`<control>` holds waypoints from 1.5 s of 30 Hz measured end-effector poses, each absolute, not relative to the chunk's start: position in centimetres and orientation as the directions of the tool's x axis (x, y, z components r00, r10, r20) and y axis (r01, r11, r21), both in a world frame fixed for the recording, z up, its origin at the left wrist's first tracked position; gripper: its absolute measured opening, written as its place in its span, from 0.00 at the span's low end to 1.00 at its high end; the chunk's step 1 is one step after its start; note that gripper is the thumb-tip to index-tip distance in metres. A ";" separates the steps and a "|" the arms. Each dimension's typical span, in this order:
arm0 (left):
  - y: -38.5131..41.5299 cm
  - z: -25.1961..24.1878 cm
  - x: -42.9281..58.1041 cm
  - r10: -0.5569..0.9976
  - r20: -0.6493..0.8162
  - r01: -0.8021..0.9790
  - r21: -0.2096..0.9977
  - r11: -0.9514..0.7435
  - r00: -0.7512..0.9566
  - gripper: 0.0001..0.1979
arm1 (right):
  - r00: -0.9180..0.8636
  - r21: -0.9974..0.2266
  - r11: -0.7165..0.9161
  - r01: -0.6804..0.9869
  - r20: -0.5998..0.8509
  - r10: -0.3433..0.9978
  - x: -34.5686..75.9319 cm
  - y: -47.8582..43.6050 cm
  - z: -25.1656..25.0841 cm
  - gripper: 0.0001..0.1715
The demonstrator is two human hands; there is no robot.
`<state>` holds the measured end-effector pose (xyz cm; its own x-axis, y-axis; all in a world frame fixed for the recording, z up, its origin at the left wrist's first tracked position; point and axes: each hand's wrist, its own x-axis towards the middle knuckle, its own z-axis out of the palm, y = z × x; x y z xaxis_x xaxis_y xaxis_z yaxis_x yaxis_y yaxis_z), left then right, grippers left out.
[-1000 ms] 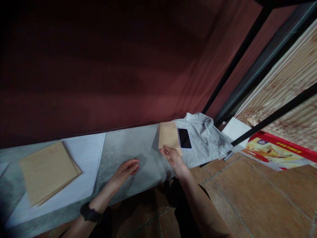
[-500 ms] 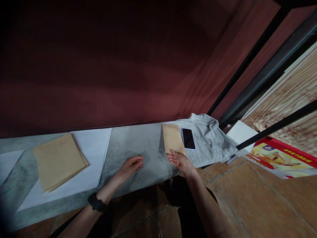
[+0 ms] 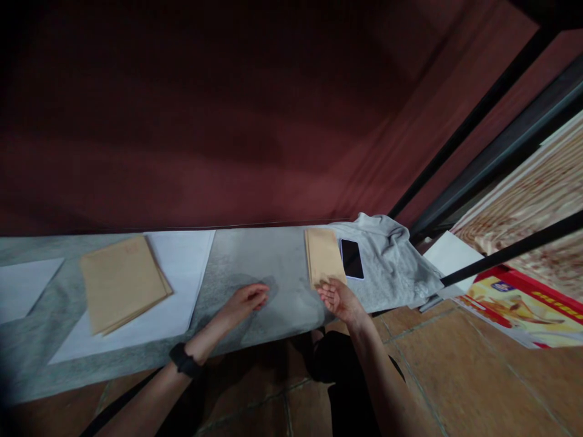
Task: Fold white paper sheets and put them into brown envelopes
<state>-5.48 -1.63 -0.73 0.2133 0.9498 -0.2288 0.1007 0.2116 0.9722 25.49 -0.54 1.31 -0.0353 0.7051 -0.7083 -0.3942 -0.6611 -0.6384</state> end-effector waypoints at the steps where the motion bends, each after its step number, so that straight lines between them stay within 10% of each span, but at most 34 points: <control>1: -1.6 -0.6 -5.5 0.952 -0.223 0.114 0.973 0.202 0.208 0.17 | -0.040 -0.670 -0.657 -0.344 -0.689 0.723 25.5 -0.6 1.2 0.20; 5: -1.7 0.0 -6.0 0.993 -0.073 0.280 0.959 0.044 0.094 0.12 | 0.035 -0.824 -0.529 -0.204 -0.546 0.837 25.2 -0.2 0.8 0.15; 8: -1.8 0.3 -6.6 0.997 0.067 0.426 0.902 -0.074 0.030 0.12 | 0.249 -0.965 -0.221 0.141 -0.181 0.951 24.7 0.7 0.4 0.12; 12: -2.0 0.2 -6.8 0.992 0.085 0.488 0.864 -0.122 0.097 0.12 | 0.151 -0.605 0.118 0.788 0.375 0.914 22.9 1.7 -1.1 0.32; 21: -2.6 0.4 -7.1 0.976 0.060 0.630 0.755 -0.182 0.209 0.13 | 0.006 0.013 -0.011 1.000 0.322 0.947 20.8 1.5 -3.6 0.35; 32: -3.5 1.0 -6.4 0.961 0.059 0.688 0.687 -0.236 0.271 0.14 | -0.087 -0.051 0.122 0.991 0.447 0.890 24.2 7.6 -0.9 0.30; 45: -3.7 1.6 -5.5 0.925 -0.005 0.701 0.654 -0.284 0.379 0.15 | 0.094 -0.006 -0.094 0.996 0.104 0.990 23.6 17.8 0.3 0.27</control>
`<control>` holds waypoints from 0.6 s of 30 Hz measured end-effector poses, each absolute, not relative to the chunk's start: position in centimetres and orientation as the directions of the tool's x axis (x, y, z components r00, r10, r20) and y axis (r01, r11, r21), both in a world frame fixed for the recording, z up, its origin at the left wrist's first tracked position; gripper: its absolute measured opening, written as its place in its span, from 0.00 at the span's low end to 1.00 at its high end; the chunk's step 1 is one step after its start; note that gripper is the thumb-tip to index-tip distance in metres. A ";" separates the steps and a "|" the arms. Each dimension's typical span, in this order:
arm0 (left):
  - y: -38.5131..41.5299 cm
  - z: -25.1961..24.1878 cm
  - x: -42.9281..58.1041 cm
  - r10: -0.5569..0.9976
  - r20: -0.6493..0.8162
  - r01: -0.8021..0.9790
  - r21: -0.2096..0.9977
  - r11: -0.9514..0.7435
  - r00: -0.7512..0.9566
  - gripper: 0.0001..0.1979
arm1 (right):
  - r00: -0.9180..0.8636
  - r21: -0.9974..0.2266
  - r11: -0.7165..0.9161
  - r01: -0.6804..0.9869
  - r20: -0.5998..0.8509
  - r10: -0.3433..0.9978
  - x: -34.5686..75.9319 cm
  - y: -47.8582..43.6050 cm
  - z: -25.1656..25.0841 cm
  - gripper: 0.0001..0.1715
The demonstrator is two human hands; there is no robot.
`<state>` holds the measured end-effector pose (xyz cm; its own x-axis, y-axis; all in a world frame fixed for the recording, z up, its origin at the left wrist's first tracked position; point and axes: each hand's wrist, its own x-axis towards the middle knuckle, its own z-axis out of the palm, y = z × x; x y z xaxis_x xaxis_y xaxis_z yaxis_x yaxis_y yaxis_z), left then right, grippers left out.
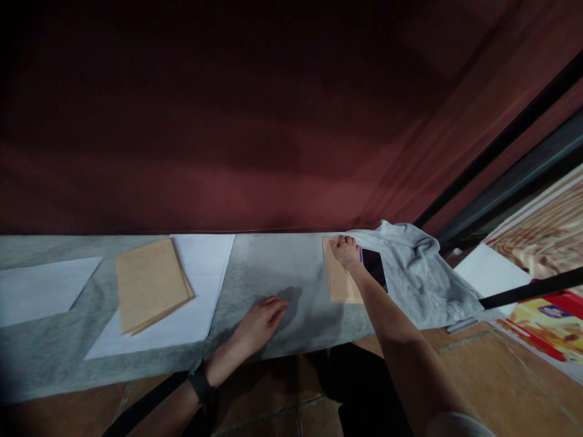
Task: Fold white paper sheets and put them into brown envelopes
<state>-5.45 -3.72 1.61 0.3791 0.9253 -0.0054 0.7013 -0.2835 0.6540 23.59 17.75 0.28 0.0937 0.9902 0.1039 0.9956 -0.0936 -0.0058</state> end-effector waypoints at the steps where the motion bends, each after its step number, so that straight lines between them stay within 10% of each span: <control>1: -3.8 1.7 -5.5 0.924 -0.009 0.704 0.650 -0.286 0.383 0.15 | 0.094 -0.006 -0.093 0.996 0.102 0.990 23.6 17.6 0.0 0.27; 10: -4.3 2.6 -5.8 0.924 0.001 0.758 0.571 -0.313 0.381 0.15 | 0.072 -0.006 -0.072 0.997 0.140 0.987 22.6 16.9 -0.3 0.32; 18: -4.7 3.4 -10.4 0.981 0.075 0.982 0.069 0.175 -0.180 0.25 | -0.144 -0.233 0.241 0.942 0.369 0.918 22.4 12.4 -1.9 0.32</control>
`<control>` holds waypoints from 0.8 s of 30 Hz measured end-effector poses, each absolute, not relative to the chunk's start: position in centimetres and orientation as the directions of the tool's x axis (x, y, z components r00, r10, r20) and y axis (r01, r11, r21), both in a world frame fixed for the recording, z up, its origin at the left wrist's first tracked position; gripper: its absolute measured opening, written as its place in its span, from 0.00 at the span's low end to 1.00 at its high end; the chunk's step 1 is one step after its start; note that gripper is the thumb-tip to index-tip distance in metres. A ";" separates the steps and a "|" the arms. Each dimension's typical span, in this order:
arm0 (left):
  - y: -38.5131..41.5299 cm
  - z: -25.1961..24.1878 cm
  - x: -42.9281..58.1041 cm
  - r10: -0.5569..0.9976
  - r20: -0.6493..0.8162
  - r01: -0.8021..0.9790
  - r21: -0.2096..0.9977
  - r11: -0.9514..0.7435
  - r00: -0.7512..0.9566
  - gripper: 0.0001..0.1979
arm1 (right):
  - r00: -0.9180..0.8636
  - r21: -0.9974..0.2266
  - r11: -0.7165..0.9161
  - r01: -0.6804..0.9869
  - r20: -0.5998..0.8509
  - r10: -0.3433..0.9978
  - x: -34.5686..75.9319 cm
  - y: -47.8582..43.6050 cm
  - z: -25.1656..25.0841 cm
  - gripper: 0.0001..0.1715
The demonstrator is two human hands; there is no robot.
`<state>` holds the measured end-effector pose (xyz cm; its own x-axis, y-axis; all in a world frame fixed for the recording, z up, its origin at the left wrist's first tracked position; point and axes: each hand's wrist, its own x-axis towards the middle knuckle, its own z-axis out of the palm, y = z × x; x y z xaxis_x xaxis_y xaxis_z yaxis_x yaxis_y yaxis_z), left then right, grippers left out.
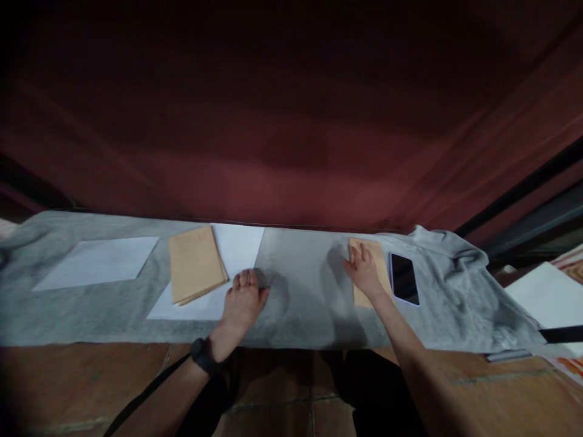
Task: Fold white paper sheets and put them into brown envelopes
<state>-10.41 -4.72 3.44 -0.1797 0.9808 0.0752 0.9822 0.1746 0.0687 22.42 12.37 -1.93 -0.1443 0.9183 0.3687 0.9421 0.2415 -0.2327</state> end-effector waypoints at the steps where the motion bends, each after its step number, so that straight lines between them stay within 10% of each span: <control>1: -4.7 3.5 -11.0 0.970 0.050 0.971 0.041 0.235 -0.237 0.25 | -0.176 -0.288 0.280 0.916 0.339 0.924 21.9 11.2 -2.5 0.31; 9: -4.4 4.1 -13.3 0.948 -0.084 0.951 0.003 0.309 -0.307 0.20 | -0.342 -0.626 0.391 0.675 0.205 0.917 14.1 2.6 -5.4 0.25; 24: -3.6 4.9 -13.2 0.948 -0.115 0.955 -0.065 0.291 -0.296 0.20 | -0.511 -0.333 0.533 0.778 0.159 0.845 12.3 3.1 -2.1 0.24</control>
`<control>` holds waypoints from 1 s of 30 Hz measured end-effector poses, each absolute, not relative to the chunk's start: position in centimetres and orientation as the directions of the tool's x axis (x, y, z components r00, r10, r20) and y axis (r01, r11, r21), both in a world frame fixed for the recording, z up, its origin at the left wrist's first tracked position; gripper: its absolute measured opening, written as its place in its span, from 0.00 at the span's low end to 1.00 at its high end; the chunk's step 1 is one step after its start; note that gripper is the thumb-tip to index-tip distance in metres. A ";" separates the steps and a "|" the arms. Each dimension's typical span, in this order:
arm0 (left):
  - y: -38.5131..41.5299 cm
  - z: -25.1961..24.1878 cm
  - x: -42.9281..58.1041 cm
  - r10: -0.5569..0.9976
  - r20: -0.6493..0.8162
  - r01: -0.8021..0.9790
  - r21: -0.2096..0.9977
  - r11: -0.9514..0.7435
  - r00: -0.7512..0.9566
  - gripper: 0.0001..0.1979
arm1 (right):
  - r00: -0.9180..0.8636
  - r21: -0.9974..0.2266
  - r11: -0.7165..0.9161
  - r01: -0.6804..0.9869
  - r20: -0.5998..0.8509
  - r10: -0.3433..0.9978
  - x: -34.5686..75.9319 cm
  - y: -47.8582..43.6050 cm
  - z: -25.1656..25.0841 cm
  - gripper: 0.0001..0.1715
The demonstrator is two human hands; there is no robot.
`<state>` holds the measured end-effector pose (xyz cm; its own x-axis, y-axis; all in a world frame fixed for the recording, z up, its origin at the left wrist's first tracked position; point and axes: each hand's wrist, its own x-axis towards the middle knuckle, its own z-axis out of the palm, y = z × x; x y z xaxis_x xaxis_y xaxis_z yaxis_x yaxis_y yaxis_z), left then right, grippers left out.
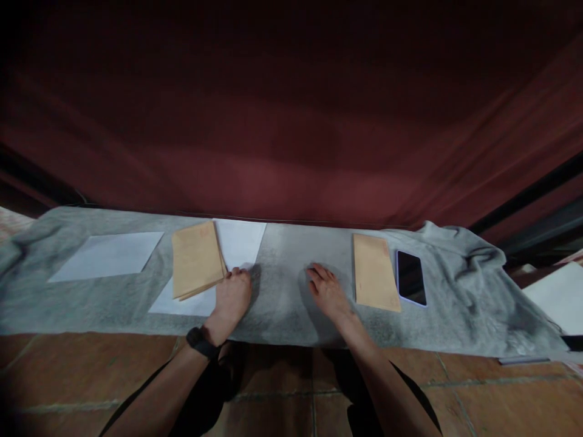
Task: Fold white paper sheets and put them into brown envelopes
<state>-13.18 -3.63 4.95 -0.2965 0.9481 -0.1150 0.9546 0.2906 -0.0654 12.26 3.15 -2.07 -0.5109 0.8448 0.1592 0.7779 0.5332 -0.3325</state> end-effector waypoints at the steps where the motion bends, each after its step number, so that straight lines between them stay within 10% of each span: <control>1: -3.6 5.0 -13.2 0.951 -0.106 0.956 -0.070 0.284 -0.290 0.20 | -0.520 -0.323 0.540 0.777 0.155 0.840 12.4 3.2 -2.0 0.24; 14: -3.7 6.1 -15.9 0.899 -0.125 0.907 -0.033 0.420 -0.421 0.15 | -0.525 -0.326 0.531 0.782 0.114 0.844 12.1 3.4 -1.1 0.24; 23: -3.7 5.0 -14.7 0.953 -0.067 0.954 0.037 0.299 -0.296 0.15 | -0.403 -0.894 0.256 0.368 0.095 0.910 7.7 2.8 -0.9 0.20; 30: -4.1 4.6 -15.9 0.928 -0.062 0.926 0.066 0.372 -0.368 0.17 | -0.388 -0.979 -0.170 0.113 -0.201 0.899 -1.3 3.6 -0.9 0.12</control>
<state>-15.92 -4.10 4.64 -0.3679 0.9278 -0.0625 0.9260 0.3717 0.0660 -1.34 3.61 -0.91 -0.3885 0.8992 -0.2014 0.1132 -0.1703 -0.9789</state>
